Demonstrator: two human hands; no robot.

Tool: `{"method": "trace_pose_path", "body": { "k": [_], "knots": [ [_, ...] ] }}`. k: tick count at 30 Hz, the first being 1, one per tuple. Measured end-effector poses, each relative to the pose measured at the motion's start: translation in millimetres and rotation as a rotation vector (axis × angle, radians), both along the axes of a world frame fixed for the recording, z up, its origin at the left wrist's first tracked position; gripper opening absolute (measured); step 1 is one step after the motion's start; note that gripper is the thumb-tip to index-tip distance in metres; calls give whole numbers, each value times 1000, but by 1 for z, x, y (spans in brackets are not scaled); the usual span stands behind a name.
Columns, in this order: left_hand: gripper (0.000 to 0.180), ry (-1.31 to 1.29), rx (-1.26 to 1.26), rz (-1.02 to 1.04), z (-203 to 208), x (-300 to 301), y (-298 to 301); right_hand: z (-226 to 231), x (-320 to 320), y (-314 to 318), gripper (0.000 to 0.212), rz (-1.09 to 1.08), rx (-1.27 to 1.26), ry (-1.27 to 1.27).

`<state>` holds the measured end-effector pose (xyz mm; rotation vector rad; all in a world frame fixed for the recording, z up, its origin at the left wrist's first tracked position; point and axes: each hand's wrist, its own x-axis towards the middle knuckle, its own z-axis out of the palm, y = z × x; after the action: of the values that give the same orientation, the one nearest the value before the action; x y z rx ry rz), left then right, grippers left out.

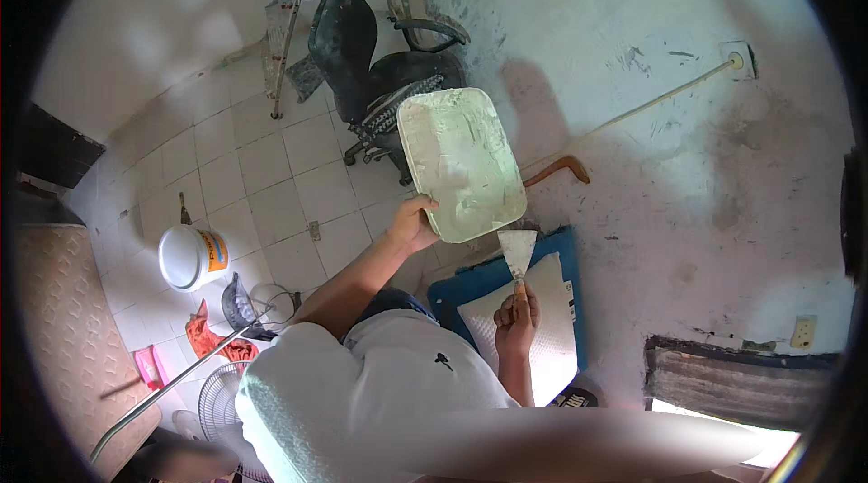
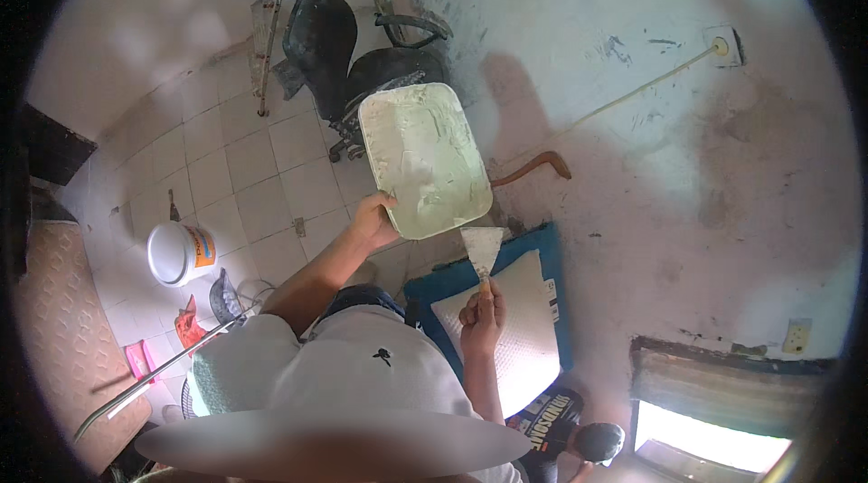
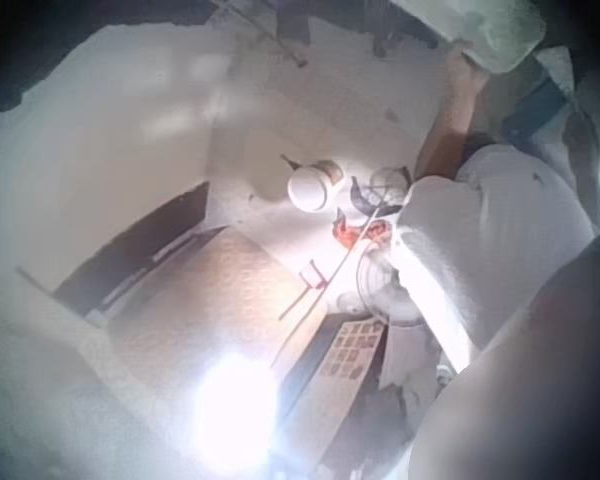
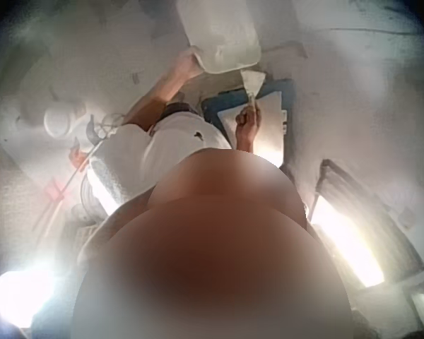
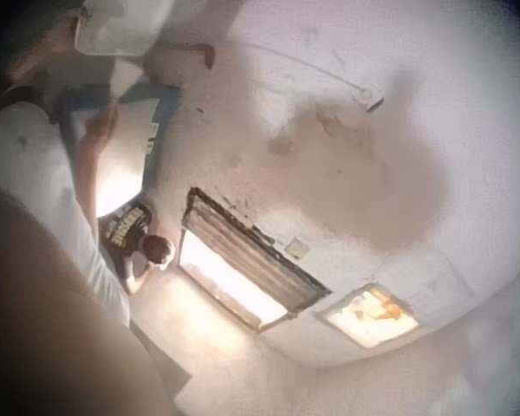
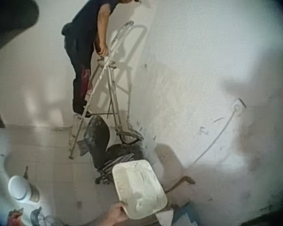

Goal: The person applies plaster or putty to a damaged wall using a putty knife.

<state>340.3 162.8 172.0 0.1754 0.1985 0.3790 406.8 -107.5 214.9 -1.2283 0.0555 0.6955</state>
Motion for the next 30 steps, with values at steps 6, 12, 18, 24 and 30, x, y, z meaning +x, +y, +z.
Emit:
{"method": "trace_pose_path", "body": {
  "k": [6, 12, 18, 24, 30],
  "knots": [
    [69, 66, 13, -5, 7, 4, -5, 8, 7, 6, 34, 6, -43, -44],
    [68, 26, 16, -58, 0, 7, -7, -8, 9, -1, 19, 43, 4, -34],
    [67, -43, 12, -82, -9, 14, -14, -15, 7, -1, 30, 28, 11, -9],
    [67, -38, 26, -82, 0, 19, -19, -6, 18, -1, 28, 64, -62, -28],
    [66, -16, 3, -53, -10, 19, -21, -18, 25, -2, 24, 127, -79, 35]
  ]
}}
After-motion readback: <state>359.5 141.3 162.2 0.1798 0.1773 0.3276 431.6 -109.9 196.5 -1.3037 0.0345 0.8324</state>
